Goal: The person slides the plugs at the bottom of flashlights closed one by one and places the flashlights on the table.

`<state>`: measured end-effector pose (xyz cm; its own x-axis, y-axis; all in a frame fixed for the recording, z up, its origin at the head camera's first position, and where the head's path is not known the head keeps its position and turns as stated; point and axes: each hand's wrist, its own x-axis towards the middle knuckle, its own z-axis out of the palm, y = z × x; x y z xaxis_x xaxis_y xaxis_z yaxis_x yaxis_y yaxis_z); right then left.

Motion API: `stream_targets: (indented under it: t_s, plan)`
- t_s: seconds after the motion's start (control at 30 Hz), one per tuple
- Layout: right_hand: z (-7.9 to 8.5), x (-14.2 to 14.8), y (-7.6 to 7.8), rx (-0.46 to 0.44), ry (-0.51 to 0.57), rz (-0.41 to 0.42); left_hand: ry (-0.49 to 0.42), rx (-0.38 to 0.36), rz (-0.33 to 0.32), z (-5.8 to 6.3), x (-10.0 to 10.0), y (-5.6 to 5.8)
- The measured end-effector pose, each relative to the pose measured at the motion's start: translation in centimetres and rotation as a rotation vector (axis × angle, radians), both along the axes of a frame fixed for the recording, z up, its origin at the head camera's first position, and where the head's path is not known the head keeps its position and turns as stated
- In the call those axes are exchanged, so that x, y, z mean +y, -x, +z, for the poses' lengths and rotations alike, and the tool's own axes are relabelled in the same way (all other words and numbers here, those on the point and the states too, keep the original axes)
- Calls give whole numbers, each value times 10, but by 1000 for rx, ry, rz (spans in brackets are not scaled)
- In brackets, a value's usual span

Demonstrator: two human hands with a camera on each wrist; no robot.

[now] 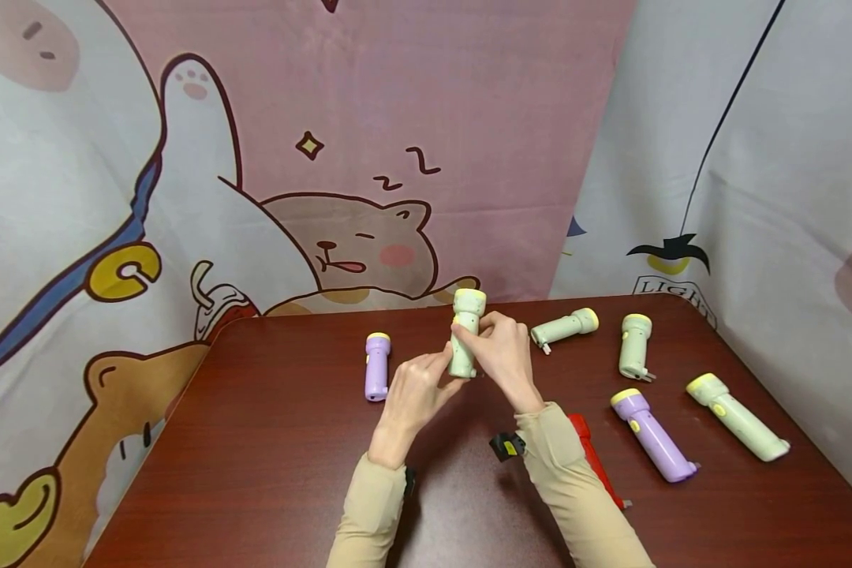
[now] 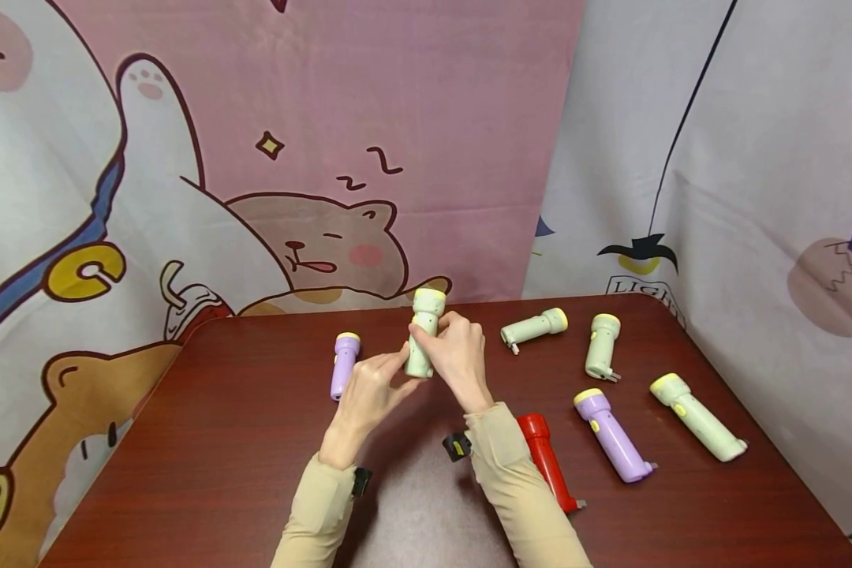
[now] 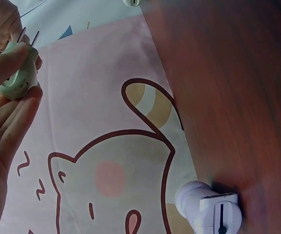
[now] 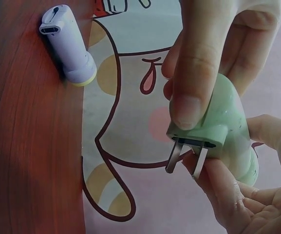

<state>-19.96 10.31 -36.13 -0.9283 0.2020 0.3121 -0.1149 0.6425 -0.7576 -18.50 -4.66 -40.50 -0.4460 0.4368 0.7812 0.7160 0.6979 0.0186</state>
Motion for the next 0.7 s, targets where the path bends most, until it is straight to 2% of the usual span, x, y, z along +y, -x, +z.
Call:
stream_targets:
  t_s: [0.7]
  plan:
    - [1,0,1,6,0,10,-4,-28,-36,-1,-1,1]
